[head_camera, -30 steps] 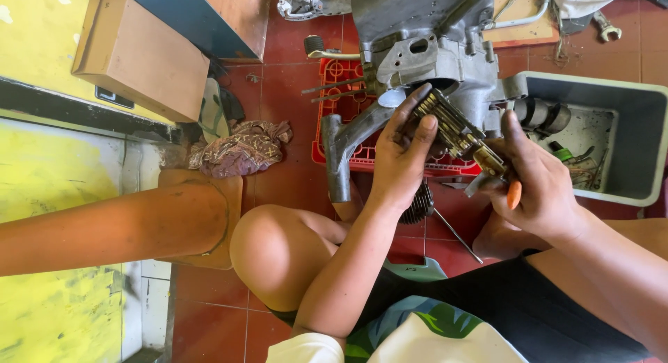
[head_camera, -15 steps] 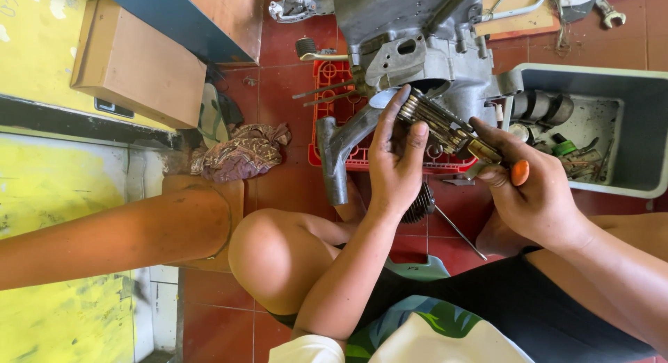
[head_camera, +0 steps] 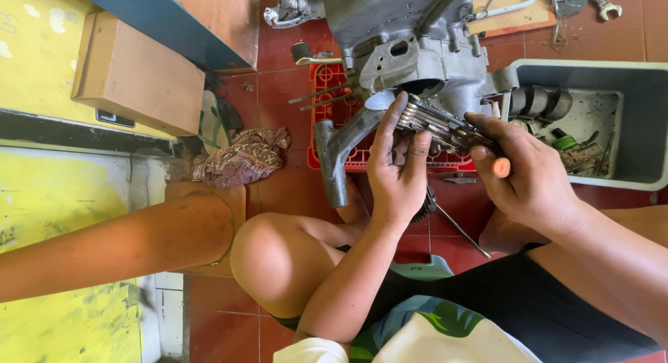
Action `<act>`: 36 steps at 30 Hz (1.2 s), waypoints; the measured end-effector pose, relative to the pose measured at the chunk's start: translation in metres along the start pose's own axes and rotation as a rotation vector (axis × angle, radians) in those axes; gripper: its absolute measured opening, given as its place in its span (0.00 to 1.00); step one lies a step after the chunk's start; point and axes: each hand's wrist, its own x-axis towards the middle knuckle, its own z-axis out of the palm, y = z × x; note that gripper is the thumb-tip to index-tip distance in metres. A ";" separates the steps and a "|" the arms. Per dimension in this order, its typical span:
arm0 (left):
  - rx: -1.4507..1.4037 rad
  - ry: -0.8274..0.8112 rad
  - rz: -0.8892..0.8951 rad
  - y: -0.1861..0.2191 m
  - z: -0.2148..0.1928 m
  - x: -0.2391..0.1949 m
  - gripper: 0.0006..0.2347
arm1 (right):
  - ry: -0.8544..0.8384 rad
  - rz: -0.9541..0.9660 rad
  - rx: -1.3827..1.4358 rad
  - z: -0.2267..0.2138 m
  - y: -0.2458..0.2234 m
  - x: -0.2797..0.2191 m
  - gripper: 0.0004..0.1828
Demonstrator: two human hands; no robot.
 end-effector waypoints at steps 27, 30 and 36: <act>0.363 -0.064 0.446 -0.006 0.003 -0.012 0.21 | 0.067 0.079 0.084 -0.012 -0.019 -0.003 0.26; 0.420 -0.095 0.469 -0.004 0.003 -0.015 0.20 | 0.045 0.166 0.117 -0.018 -0.026 -0.001 0.25; 0.425 -0.198 0.609 0.009 0.000 -0.009 0.17 | 0.022 0.103 -0.014 -0.022 -0.026 -0.007 0.29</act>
